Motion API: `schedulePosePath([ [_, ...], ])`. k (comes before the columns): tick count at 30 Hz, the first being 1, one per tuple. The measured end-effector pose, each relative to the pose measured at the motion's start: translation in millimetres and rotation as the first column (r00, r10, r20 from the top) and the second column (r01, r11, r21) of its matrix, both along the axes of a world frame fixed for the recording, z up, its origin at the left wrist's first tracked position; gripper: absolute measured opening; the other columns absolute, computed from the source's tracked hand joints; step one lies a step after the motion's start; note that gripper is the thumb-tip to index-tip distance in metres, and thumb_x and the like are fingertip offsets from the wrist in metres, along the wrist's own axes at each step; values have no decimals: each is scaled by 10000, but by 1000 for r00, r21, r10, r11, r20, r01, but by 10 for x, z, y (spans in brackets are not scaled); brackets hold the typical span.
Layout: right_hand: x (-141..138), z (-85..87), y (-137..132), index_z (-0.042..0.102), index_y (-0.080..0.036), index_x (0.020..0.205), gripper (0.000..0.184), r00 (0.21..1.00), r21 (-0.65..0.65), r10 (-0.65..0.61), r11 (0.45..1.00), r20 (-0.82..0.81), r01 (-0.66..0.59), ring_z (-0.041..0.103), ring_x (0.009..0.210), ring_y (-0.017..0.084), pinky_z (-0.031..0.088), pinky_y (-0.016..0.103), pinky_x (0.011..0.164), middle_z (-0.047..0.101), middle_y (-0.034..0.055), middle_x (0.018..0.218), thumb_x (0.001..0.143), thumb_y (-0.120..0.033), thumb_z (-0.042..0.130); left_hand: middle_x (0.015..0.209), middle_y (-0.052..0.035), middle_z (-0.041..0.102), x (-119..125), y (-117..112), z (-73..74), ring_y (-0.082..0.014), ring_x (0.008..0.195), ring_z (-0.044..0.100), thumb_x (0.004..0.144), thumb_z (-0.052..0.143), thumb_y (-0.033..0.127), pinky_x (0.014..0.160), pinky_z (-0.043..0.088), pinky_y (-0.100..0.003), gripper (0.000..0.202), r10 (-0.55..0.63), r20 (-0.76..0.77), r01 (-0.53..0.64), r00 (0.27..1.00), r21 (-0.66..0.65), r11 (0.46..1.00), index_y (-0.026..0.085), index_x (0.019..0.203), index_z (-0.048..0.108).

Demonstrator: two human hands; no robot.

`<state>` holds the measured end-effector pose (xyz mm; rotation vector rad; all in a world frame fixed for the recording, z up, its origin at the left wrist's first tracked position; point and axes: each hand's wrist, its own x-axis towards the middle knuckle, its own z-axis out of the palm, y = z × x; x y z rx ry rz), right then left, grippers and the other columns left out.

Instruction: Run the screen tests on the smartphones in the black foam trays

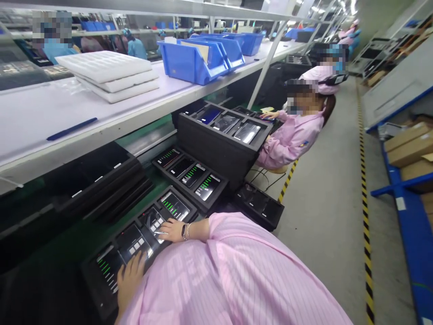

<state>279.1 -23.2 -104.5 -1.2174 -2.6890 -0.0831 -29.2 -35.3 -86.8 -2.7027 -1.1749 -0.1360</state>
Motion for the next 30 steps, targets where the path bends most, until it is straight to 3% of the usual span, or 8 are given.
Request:
schedulePosePath([
  [5,6,104,-37,702,-247,1282,279,999,-60,-26,998,27,28,584,1274,255,455,434,999,676,108,1408,1053,-362,594,1515,-85,636,46,-41,42,-343,1358,616,992,493,345,1139,442,-587,472,44,-15,-46,999,-132,990,312,1418,693],
  [8,31,161,-160,694,-234,1302,282,1000,-145,-16,989,25,19,576,1264,260,449,451,1005,681,130,1383,1057,-292,567,1523,-122,623,128,-174,162,-353,1369,606,1017,507,340,1176,410,-606,469,72,-4,-71,997,-240,968,265,1453,664],
  [12,90,155,-392,668,-169,1371,371,1000,-269,-14,963,5,15,531,1312,328,408,532,1056,642,201,1421,1061,-211,467,1569,-121,579,246,-375,304,-352,1435,552,1028,572,411,1243,339,-603,480,134,32,-110,990,-401,909,284,1486,631],
  [18,242,82,-599,625,-92,1440,455,999,-371,-3,929,-48,-15,441,1400,407,347,604,1113,553,269,1510,1046,-251,460,1628,-92,518,307,-514,234,-339,1502,475,1024,589,477,1264,320,-587,549,144,18,-116,989,-502,857,299,1543,566],
  [22,304,57,-684,625,-118,1452,477,1000,-303,10,953,1,-9,422,1417,382,346,540,1121,560,235,1519,1033,-318,517,1642,-84,505,325,-588,203,-328,1512,455,1011,604,501,1290,283,-585,585,138,40,-100,990,-501,860,308,1559,543],
  [26,308,50,-699,626,-117,1451,509,1000,-267,18,964,6,-16,424,1411,383,342,534,1115,560,238,1518,1033,-389,527,1680,-109,443,406,-569,247,-376,1545,384,948,644,643,1319,140,-654,713,306,122,-218,944,-467,857,306,1567,535],
  [30,284,65,-686,614,-120,1464,572,1000,-342,-10,940,-17,4,405,1433,398,336,575,1138,532,242,1545,1026,-477,528,1690,-121,412,522,-469,259,-407,1581,301,961,627,624,1317,74,-681,678,503,189,-378,843,-458,805,290,1547,557],
])
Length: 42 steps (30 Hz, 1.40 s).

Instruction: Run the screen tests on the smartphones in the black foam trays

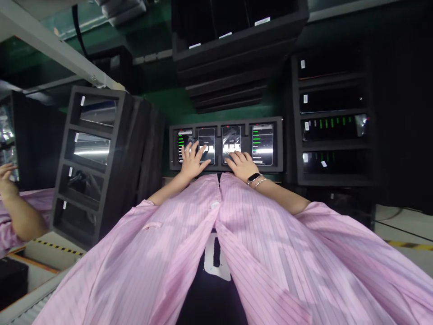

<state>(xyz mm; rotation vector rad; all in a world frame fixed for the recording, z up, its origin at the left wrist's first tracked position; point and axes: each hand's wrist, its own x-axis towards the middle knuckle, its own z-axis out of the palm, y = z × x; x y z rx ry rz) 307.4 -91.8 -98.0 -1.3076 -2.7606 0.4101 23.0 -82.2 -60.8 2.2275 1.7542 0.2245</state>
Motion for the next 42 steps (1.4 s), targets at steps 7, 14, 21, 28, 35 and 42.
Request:
schedulePosePath([
  [7,-39,120,81,540,-102,1509,707,987,-60,-113,992,-117,107,355,1478,407,117,700,1267,509,231,1557,990,-582,549,1667,-129,443,10,63,-36,-378,1576,312,1001,552,562,1336,50,-644,621,11,23,-11,1000,-17,1000,237,1529,558],
  [14,-248,137,207,445,-34,1564,775,985,-96,-116,990,-129,104,300,1540,430,68,741,1256,469,259,1597,1009,-571,520,1636,-171,470,21,74,-55,-389,1556,333,986,547,556,1342,47,-632,633,42,11,-41,999,-21,999,158,1479,574],
  [21,143,183,-33,473,-69,1547,729,947,-81,-284,958,-153,275,298,1544,431,98,733,1251,451,263,1601,1011,-562,497,1653,-197,427,-106,43,-35,-385,1570,310,971,584,577,1338,95,-615,683,130,59,-132,990,42,990,157,1506,530],
  [28,679,71,-294,455,-60,1534,770,877,-51,-465,885,-119,462,306,1526,453,120,755,1224,441,290,1588,976,-587,499,1672,-275,338,-658,-220,-18,-395,1581,314,971,579,609,1305,239,-602,788,372,69,-375,926,33,927,104,1558,435],
  [35,615,101,-189,428,-56,1540,795,860,-42,-498,867,-116,497,295,1522,450,169,747,1211,404,294,1609,960,-596,483,1709,-264,273,-728,-236,-170,-402,1595,302,945,620,647,1251,378,-551,852,389,73,-386,918,-52,921,124,1585,412],
  [42,581,47,-232,444,-34,1526,888,850,16,-520,852,-84,523,314,1507,456,149,740,1219,437,324,1579,944,-698,349,1731,-219,234,-722,-290,-204,-388,1547,390,849,791,617,1244,400,-496,955,369,59,-360,927,-124,925,171,1601,406],
])
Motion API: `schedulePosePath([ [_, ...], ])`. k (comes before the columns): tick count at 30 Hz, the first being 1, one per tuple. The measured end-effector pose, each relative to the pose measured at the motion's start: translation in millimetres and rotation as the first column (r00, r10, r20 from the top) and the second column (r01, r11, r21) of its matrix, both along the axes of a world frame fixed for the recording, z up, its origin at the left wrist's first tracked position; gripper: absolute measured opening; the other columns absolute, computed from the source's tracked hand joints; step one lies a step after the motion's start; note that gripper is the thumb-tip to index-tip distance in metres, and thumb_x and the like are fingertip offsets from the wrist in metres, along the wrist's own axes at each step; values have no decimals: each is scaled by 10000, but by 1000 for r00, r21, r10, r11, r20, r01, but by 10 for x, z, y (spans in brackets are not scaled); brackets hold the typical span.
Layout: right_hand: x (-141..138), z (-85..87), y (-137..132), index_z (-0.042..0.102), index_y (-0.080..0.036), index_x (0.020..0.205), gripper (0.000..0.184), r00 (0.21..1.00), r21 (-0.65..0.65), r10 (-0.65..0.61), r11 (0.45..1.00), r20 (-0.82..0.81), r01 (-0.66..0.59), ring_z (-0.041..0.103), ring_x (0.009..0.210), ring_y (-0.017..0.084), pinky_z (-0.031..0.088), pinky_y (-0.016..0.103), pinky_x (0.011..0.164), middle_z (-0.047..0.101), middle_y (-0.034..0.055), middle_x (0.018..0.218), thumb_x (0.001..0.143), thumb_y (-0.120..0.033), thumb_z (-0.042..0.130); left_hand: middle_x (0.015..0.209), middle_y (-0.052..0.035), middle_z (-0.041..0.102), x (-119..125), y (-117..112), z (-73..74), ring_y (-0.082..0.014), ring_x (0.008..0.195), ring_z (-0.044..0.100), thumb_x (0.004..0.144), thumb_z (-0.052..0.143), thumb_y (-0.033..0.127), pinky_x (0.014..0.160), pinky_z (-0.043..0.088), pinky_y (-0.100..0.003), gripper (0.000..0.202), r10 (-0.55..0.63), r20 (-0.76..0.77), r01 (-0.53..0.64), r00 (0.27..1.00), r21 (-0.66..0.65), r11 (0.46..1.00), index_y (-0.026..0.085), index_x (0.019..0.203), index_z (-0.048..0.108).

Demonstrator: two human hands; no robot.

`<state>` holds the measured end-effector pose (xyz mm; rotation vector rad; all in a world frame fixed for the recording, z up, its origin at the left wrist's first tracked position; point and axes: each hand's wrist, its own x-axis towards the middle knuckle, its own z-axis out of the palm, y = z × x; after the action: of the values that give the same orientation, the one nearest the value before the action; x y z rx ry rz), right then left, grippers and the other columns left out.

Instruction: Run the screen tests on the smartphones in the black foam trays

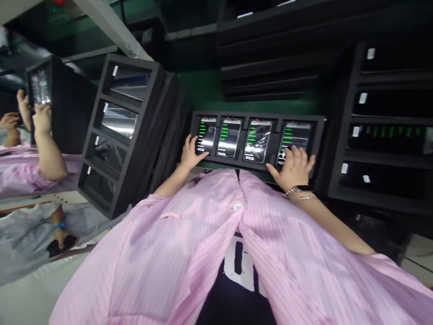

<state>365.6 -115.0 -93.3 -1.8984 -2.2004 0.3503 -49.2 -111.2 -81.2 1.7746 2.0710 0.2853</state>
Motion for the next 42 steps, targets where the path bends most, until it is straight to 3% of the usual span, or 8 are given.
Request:
schedulePosePath([
  [12,-35,-61,42,486,-31,1483,847,1000,7,-19,1000,2,19,324,1485,462,135,751,1207,459,339,1553,927,-665,413,1785,-111,132,59,131,127,-421,1272,649,802,826,612,1052,569,-544,885,66,-7,-66,998,-98,993,323,1572,498],
  [14,-29,-56,54,487,-32,1474,824,1000,11,-7,1000,1,7,326,1489,453,128,750,1212,463,324,1555,936,-654,435,1780,-137,147,56,134,154,-460,1365,574,823,801,619,1113,512,-600,888,52,-33,-54,998,-84,995,301,1587,479],
  [17,21,-32,46,488,-16,1478,851,998,18,55,998,-6,-55,315,1503,444,149,724,1230,421,315,1591,941,-675,467,1758,-176,223,50,87,188,-488,1567,304,840,778,630,1259,258,-709,905,-49,-99,50,994,10,999,247,1598,464],
  [20,83,-8,6,504,-7,1481,883,993,13,114,993,8,-114,343,1481,440,175,690,1241,444,318,1567,920,-688,533,1700,-168,378,35,-6,187,-408,1605,264,873,758,582,1325,95,-655,749,-234,-113,243,966,67,968,225,1504,569],
  [23,101,-1,-26,561,-35,1456,790,988,-19,148,989,44,-147,407,1422,437,173,699,1230,520,295,1501,932,-626,559,1611,-170,511,16,-98,150,-354,1548,397,921,712,520,1343,124,-587,600,-332,-95,339,939,70,938,193,1418,634],
  [27,58,-15,-9,628,-77,1411,681,985,-17,152,988,81,-151,448,1369,424,173,697,1222,581,252,1446,941,-566,567,1541,-168,593,-7,-134,61,-356,1503,463,962,654,477,1330,168,-593,531,-333,-121,344,935,88,935,163,1390,646],
  [37,-50,-1,46,625,-66,1445,695,983,-88,150,986,104,-141,435,1395,414,117,662,1259,574,251,1473,973,-568,536,1465,-172,661,-66,-79,-83,-383,1425,552,936,675,450,1266,291,-582,463,-284,-195,315,939,152,937,167,1300,719],
  [42,-190,65,145,628,-93,1462,725,978,-111,180,979,108,-168,464,1392,418,151,663,1256,585,246,1481,906,-557,660,1381,-165,718,-212,-87,-91,-368,1324,639,968,608,428,1206,373,-561,419,-287,-306,379,908,302,875,158,1258,743],
])
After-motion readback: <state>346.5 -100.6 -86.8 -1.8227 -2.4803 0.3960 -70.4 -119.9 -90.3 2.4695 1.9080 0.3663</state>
